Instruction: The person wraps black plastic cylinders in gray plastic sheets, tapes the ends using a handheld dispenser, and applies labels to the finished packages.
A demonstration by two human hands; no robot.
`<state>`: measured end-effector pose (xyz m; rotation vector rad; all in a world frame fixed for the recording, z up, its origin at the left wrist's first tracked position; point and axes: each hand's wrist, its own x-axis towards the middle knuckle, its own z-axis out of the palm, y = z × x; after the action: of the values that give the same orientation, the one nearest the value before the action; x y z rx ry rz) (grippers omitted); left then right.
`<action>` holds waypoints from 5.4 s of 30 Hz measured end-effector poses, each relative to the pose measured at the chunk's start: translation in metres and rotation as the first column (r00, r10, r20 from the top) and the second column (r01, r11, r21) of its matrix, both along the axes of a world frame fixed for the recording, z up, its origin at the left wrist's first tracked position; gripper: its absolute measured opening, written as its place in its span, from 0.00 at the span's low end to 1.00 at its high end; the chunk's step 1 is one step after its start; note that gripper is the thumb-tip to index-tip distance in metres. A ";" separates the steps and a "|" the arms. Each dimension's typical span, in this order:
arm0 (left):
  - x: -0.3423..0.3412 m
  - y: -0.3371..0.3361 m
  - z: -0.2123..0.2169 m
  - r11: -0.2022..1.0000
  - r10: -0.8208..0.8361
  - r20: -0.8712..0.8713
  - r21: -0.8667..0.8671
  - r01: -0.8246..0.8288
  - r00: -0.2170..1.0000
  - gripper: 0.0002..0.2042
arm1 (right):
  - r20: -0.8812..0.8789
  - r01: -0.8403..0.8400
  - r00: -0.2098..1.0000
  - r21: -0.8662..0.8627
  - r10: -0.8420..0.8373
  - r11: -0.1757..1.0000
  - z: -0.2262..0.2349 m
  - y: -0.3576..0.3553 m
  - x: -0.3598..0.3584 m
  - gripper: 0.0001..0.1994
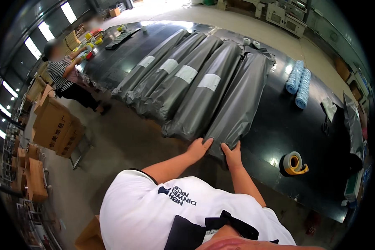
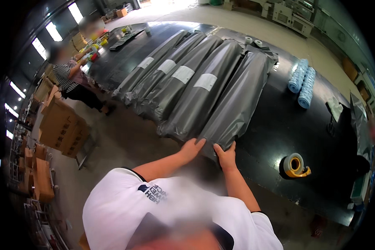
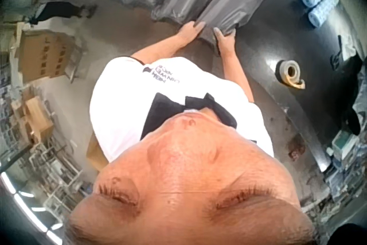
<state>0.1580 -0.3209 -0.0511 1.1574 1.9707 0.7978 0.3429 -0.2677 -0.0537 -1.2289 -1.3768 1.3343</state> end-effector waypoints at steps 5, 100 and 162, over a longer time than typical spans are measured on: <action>0.003 -0.004 -0.005 1.000 -0.014 0.123 -0.008 0.015 0.992 0.39 | 0.089 -0.010 0.996 -0.111 0.020 0.994 0.013 0.011 -0.008 0.50; -0.635 -0.420 -0.048 0.840 -0.289 -0.015 -0.483 0.246 0.957 0.22 | 0.436 -0.074 -0.002 0.897 0.900 -0.435 0.279 -0.314 -0.674 0.10; -2.107 0.397 0.015 0.939 0.309 -0.731 0.336 -0.073 0.609 0.17 | 0.918 -0.583 0.379 0.337 -0.118 0.739 -0.039 0.227 -1.561 0.28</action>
<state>-1.9488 0.0761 -0.0356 1.6732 2.8132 0.7570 -1.2177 -0.0408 -0.0926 -1.2920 -2.6301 0.0810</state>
